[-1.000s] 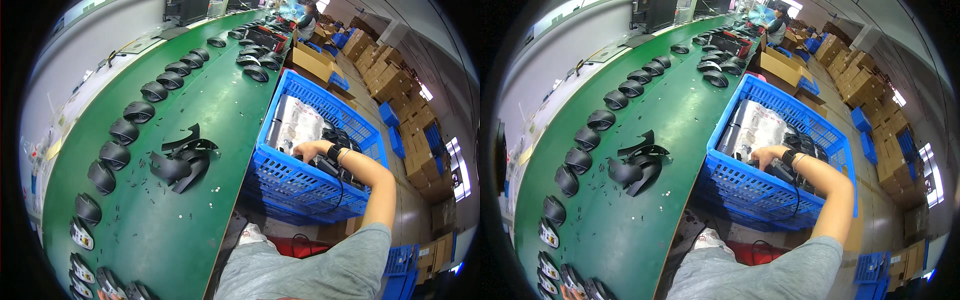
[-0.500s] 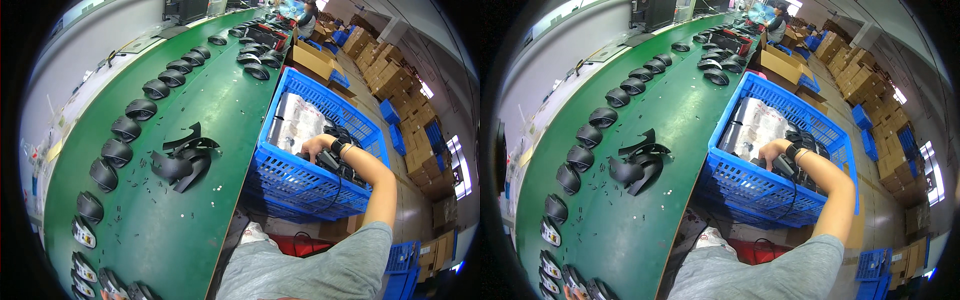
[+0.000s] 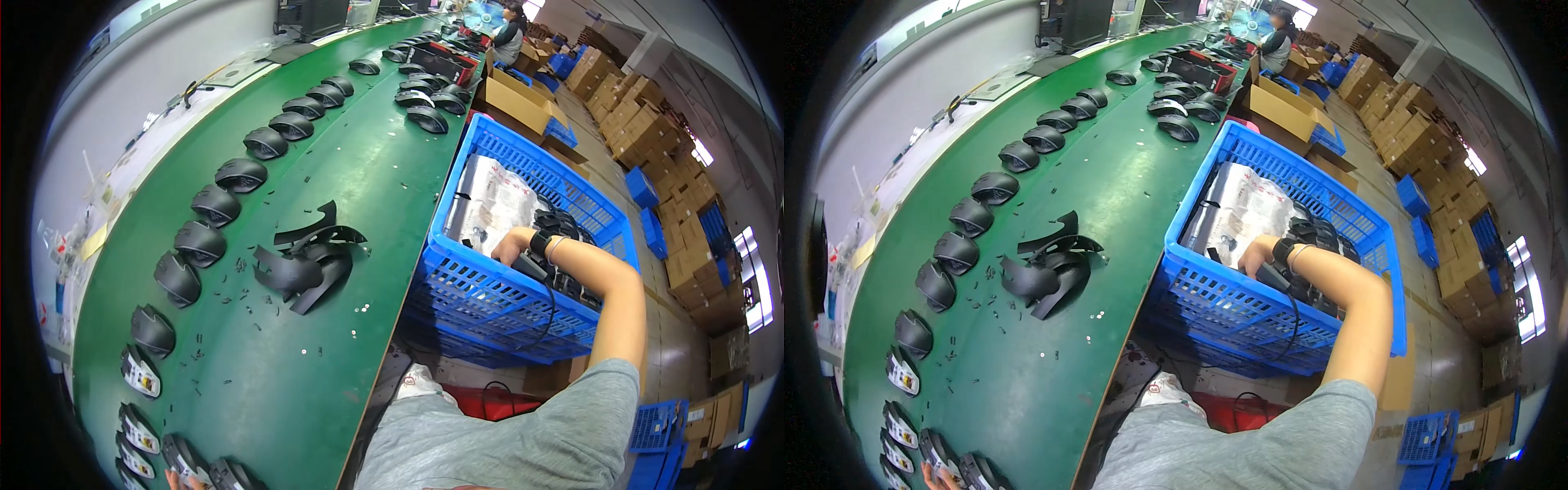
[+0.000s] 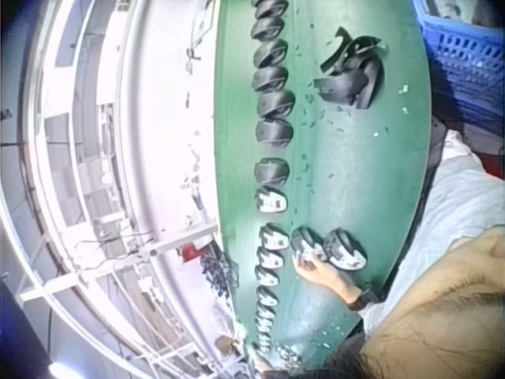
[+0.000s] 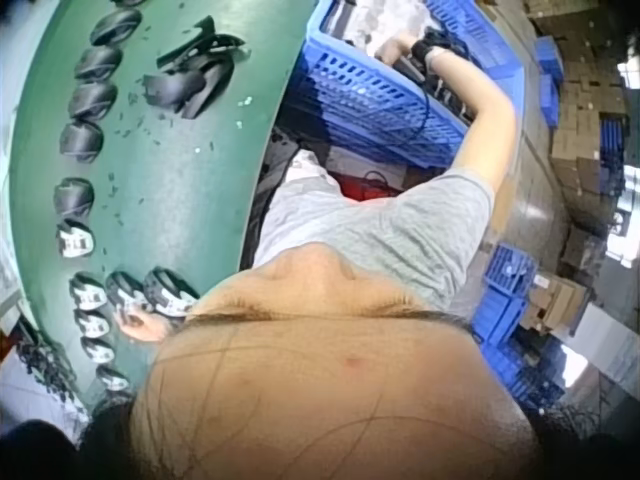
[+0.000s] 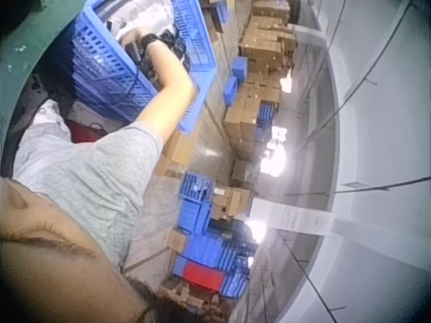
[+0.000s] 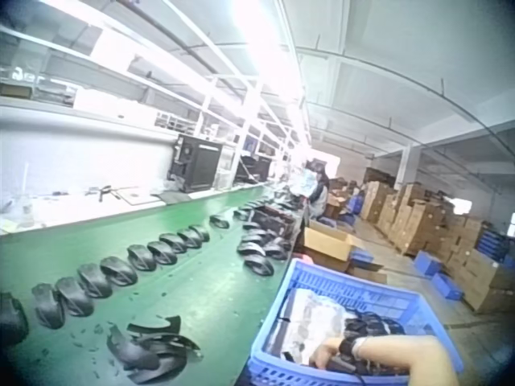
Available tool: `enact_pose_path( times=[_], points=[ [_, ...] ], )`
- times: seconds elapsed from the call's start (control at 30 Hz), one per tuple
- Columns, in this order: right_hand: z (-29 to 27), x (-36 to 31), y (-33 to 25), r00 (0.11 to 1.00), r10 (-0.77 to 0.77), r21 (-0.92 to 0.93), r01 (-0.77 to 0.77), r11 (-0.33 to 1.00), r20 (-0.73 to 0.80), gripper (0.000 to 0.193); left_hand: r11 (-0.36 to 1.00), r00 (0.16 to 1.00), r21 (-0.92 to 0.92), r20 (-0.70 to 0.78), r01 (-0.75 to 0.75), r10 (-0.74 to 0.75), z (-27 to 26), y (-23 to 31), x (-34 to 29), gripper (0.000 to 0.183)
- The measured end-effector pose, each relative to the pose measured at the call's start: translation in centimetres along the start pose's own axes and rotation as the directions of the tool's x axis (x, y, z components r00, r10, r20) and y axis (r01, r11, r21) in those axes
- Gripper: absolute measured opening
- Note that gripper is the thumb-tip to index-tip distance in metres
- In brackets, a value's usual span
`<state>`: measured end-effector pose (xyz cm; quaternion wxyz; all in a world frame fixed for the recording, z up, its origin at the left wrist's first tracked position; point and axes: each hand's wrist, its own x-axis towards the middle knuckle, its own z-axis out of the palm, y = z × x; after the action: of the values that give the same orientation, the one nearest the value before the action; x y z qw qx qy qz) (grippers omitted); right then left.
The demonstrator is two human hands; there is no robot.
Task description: The person assembles computer mice on a green workbench. They pick up mouse bodies and top shells, fit them together, and place the completed units in a line. The person also retrieves parts from a blue crate and handles loose screws on the table.
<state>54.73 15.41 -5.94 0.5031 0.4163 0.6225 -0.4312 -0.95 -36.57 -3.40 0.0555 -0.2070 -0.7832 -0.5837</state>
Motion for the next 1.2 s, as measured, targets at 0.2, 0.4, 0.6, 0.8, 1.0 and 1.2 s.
enact_pose_path(
  times=[0.2,0.4,0.6,0.8,1.0,1.2],
  points=[
    [0.6,-2.1,-2.8,0.997,-0.046,-0.026,0.045,0.999,-0.067,0.072,0.997,0.994,0.041,-0.079,-0.071,0.074,-0.1,-1.1,-0.4,0.035],
    [0.1,-3.4,-1.1,0.985,-0.004,0.052,0.014,0.999,-0.173,0.069,0.997,0.999,0.078,0.038,-0.021,0.018,-0.4,-0.5,-0.1,0.035],
    [-3.1,-14.0,-5.2,0.844,0.138,-0.007,-0.166,0.986,-0.519,0.057,0.997,0.997,-0.048,0.051,0.066,-0.063,-0.3,0.0,-0.6,0.036],
    [-8.2,-22.3,-13.8,0.464,-0.254,-0.38,-0.2,0.903,-0.848,0.049,0.995,0.998,0.101,0.065,0.002,-0.008,-0.9,-0.7,-0.4,0.041],
    [-9.4,-19.6,-29.6,0.459,-0.611,-0.748,-0.214,0.628,-0.645,0.047,0.996,0.998,0.067,-0.018,0.061,-0.06,-0.7,1.0,-1.0,0.031],
    [-9.7,-11.9,-33.1,0.688,-0.572,-0.798,-0.019,0.602,-0.448,0.04,0.996,0.999,0.079,-0.016,0.05,-0.049,-0.1,2.1,-1.3,0.032]
  ],
)
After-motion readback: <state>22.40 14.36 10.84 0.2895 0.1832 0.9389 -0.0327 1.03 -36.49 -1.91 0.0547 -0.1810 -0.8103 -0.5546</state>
